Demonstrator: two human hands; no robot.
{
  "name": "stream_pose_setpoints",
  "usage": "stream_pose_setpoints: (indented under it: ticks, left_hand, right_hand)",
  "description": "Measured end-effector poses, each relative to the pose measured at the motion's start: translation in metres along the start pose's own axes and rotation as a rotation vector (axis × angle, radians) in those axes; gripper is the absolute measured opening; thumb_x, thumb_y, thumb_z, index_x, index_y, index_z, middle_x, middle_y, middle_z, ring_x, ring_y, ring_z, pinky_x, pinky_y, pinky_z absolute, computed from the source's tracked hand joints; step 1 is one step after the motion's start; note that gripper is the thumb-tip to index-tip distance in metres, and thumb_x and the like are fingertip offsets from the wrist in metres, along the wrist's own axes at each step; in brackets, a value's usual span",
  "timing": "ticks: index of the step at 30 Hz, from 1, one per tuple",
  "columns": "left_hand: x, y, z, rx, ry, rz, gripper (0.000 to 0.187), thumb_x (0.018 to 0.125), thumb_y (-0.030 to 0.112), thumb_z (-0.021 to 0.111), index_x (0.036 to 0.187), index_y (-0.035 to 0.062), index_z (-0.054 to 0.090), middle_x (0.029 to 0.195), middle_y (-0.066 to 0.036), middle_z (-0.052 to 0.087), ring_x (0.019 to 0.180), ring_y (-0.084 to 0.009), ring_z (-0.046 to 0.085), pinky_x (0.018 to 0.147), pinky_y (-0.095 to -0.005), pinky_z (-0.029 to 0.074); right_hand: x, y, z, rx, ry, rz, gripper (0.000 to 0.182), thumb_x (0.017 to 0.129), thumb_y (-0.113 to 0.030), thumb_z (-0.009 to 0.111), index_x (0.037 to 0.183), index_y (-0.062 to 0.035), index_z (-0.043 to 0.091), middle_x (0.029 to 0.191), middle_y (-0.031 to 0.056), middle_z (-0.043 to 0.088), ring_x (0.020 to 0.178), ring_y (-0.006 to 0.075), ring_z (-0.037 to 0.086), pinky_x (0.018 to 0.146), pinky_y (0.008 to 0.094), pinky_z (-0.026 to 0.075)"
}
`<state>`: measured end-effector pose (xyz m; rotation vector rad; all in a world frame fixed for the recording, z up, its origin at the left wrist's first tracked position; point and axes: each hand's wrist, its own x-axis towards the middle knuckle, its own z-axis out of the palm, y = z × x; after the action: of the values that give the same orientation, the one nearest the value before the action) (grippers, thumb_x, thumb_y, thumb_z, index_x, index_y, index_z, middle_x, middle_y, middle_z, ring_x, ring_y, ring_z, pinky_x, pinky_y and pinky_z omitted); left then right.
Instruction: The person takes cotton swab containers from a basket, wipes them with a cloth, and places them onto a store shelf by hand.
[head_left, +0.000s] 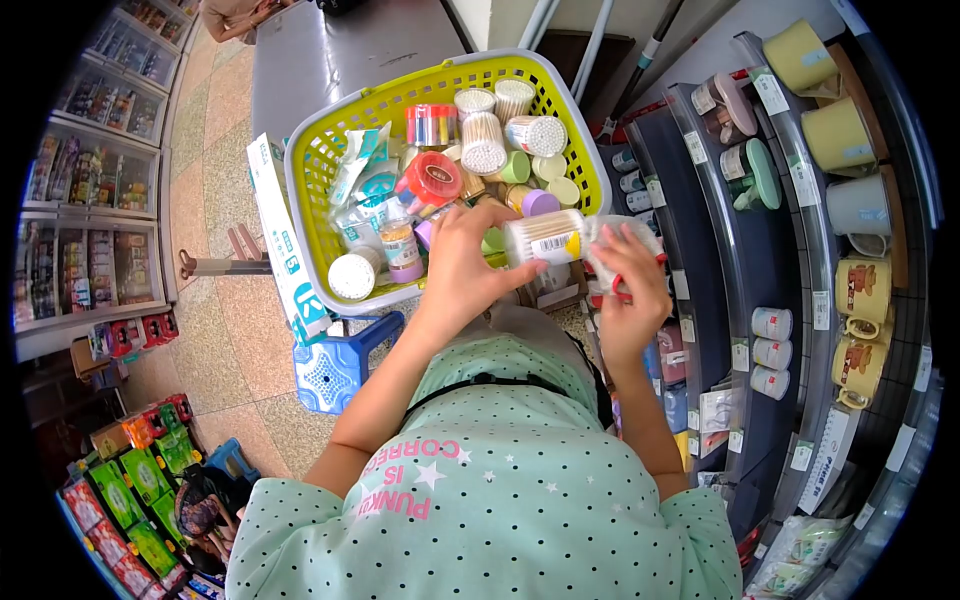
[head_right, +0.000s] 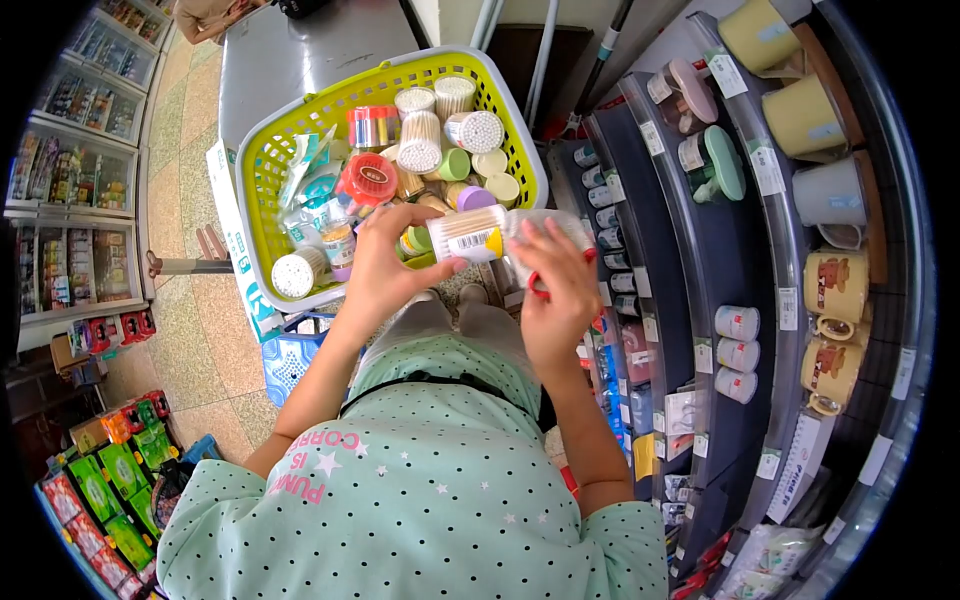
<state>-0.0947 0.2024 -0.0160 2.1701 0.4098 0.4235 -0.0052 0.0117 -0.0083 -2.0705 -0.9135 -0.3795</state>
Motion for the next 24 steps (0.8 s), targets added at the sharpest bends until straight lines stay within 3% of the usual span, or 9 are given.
stream_pose_setpoints:
  ticks: [3, 7, 10, 20, 24]
  left_hand:
    - [-0.005, 0.006, 0.003, 0.054, 0.061, 0.068, 0.055, 0.062, 0.022, 0.09, 0.11, 0.0065, 0.068, 0.105, -0.008, 0.068, 0.104, -0.0297, 0.057, 0.099, -0.0427, 0.041]
    - [-0.006, 0.005, 0.013, 0.043, 0.117, 0.107, 0.054, 0.059, 0.014, 0.086, 0.109, 0.0075, 0.068, 0.103, -0.009, 0.067, 0.103, -0.0321, 0.056, 0.102, -0.045, 0.038]
    - [-0.007, 0.001, 0.016, 0.018, 0.131, 0.116, 0.055, 0.058, 0.009, 0.083, 0.11, 0.0078, 0.068, 0.104, -0.01, 0.067, 0.103, -0.0331, 0.056, 0.105, -0.0468, 0.037]
    - [-0.009, 0.008, 0.016, 0.02, 0.129, 0.082, 0.057, 0.056, 0.012, 0.09, 0.108, 0.0076, 0.067, 0.103, -0.01, 0.065, 0.105, -0.0337, 0.057, 0.096, -0.0427, 0.044]
    - [-0.011, 0.007, 0.018, 0.031, 0.125, 0.096, 0.06, 0.055, 0.014, 0.092, 0.109, 0.008, 0.066, 0.104, -0.01, 0.065, 0.104, -0.0336, 0.058, 0.094, -0.0421, 0.045]
  right_hand:
    - [0.008, -0.003, 0.002, 0.006, 0.06, 0.033, 0.037, 0.07, 0.012, 0.065, 0.098, -0.009, 0.077, 0.112, 0.0083, 0.075, 0.117, 0.0307, 0.067, 0.1, 0.0432, 0.049]
    - [0.012, -0.031, 0.011, 0.097, -0.048, -0.189, 0.034, 0.071, 0.008, 0.065, 0.096, -0.0101, 0.078, 0.111, 0.0047, 0.075, 0.116, 0.0279, 0.067, 0.103, 0.046, 0.045]
    - [0.002, -0.035, 0.023, 0.106, -0.143, -0.177, 0.033, 0.07, 0.007, 0.065, 0.096, -0.0102, 0.078, 0.111, 0.0037, 0.075, 0.116, 0.027, 0.066, 0.103, 0.0466, 0.043]
    - [0.001, -0.01, 0.01, 0.005, -0.057, -0.114, 0.031, 0.07, 0.007, 0.069, 0.094, -0.011, 0.077, 0.109, 0.0039, 0.076, 0.114, 0.027, 0.067, 0.098, 0.0437, 0.048]
    - [0.006, -0.001, -0.001, -0.048, -0.029, -0.028, 0.039, 0.068, 0.014, 0.063, 0.097, -0.0086, 0.076, 0.112, 0.0062, 0.075, 0.116, 0.0287, 0.067, 0.099, 0.0419, 0.049]
